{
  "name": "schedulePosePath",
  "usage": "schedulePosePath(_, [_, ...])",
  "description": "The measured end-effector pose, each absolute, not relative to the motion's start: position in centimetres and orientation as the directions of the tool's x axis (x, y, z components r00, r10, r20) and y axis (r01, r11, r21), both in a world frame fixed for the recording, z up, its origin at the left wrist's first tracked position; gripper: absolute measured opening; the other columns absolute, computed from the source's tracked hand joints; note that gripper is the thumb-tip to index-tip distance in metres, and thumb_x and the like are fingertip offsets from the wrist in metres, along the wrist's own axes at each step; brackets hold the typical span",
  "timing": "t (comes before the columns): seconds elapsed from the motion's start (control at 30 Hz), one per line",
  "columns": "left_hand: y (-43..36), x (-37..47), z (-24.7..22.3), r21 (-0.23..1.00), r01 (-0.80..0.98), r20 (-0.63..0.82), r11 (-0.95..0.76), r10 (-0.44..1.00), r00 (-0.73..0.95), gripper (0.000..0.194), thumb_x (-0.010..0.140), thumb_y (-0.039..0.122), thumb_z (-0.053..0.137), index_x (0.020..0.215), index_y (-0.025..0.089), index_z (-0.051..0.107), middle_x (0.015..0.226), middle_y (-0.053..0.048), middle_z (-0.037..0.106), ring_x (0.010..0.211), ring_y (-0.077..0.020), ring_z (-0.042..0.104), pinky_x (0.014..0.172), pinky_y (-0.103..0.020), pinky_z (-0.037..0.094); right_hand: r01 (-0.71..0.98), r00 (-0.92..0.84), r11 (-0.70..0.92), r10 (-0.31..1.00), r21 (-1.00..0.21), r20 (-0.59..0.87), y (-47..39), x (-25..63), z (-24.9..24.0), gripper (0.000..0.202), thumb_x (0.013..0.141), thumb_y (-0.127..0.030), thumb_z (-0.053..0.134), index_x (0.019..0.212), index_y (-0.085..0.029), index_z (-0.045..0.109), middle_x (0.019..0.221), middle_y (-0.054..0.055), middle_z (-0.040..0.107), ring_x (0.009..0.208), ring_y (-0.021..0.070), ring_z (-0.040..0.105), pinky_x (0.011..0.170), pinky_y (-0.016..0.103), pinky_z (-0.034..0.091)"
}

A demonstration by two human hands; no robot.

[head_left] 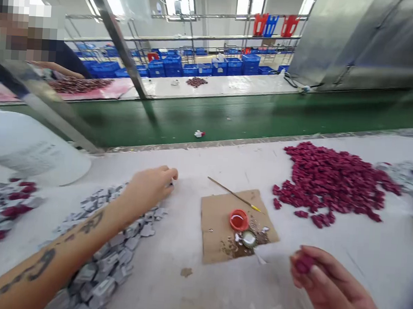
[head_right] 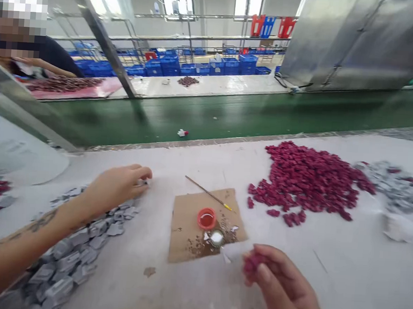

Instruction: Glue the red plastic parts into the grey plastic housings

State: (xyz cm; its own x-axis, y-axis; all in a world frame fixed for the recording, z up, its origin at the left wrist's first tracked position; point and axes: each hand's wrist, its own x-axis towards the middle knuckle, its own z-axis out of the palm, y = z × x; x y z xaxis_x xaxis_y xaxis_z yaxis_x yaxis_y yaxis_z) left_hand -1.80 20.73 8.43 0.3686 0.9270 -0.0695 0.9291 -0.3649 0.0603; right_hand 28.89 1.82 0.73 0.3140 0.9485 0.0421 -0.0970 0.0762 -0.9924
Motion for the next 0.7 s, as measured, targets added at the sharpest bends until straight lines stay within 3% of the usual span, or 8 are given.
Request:
schedulePosePath(0.23, [18.2,-3.0,7.9,0.38,0.843,0.152,-0.38,0.925,0.348,0.024,0.083,0.033,0.046,0.09,0.022,0.066,0.087,-0.005,0.066,0.075,-0.0185,0.067,0.073,-0.029,0.054,-0.202,0.177,0.002,0.984,-0.979,-0.034,0.5,26.7,2.2,0.014,0.085,-0.031,0.067,0.098,-0.03,0.071,0.085,0.007,0.073,0.073,0.0203,0.07,0.06,0.029,0.06])
schedulePosePath(0.3, [15.9,-2.8,7.9,0.451,0.791,0.192,-0.414,0.91,0.367,0.025,0.082,0.037,0.05,0.086,0.023,0.07,0.092,-0.006,0.063,0.07,-0.0165,0.067,0.07,-0.028,0.055,-0.211,0.145,-0.007,0.989,-0.977,-0.039,-0.1,26.9,1.9,0.014,0.086,-0.031,0.065,0.099,-0.031,0.07,0.088,0.006,0.073,0.075,0.0192,0.07,0.061,0.028,0.06])
schedulePosePath(0.37, [13.3,-2.2,7.8,0.601,0.671,0.221,-0.435,0.897,0.384,0.021,0.082,0.036,0.055,0.085,0.027,0.073,0.098,-0.006,0.064,0.069,-0.0146,0.068,0.062,-0.023,0.056,-0.2,0.118,-0.03,0.991,-0.979,-0.055,-0.4,27.3,1.8,0.015,0.086,-0.033,0.064,0.101,-0.03,0.069,0.089,0.007,0.073,0.072,0.0186,0.069,0.059,0.028,0.06])
schedulePosePath(0.5, [7.8,-1.3,6.7,0.926,0.317,0.068,-0.207,0.914,0.399,0.022,0.092,0.034,0.05,0.095,0.033,0.072,0.076,-0.001,0.071,0.061,-0.012,0.069,0.055,-0.017,0.057,-0.164,0.121,-0.114,0.983,-0.98,-0.135,-0.2,27.3,2.0,0.024,0.087,-0.042,0.061,0.099,-0.022,0.068,0.082,0.009,0.07,0.064,0.0192,0.067,0.053,0.029,0.058])
schedulePosePath(0.6, [4.4,-0.9,5.0,0.992,0.126,-0.03,-0.02,0.923,0.384,0.025,0.086,0.052,0.058,0.097,0.035,0.073,0.088,-0.003,0.073,0.074,-0.0151,0.071,0.06,-0.02,0.059,-0.215,0.167,-0.105,0.976,-0.971,-0.143,0.2,26.7,2.1,0.021,0.085,-0.041,0.065,0.09,-0.021,0.068,0.083,0.009,0.07,0.067,0.0199,0.067,0.053,0.028,0.058])
schedulePosePath(0.7, [2.0,-0.3,3.5,0.998,0.012,-0.055,0.054,0.926,0.373,0.024,0.079,0.049,0.067,0.098,0.036,0.073,0.098,-0.005,0.069,0.083,-0.0166,0.07,0.063,-0.021,0.059,-0.242,0.237,-0.022,0.968,-0.97,-0.081,0.5,25.9,2.3,0.011,0.081,-0.033,0.071,0.085,-0.023,0.068,0.077,0.007,0.07,0.061,0.0169,0.067,0.048,0.023,0.056])
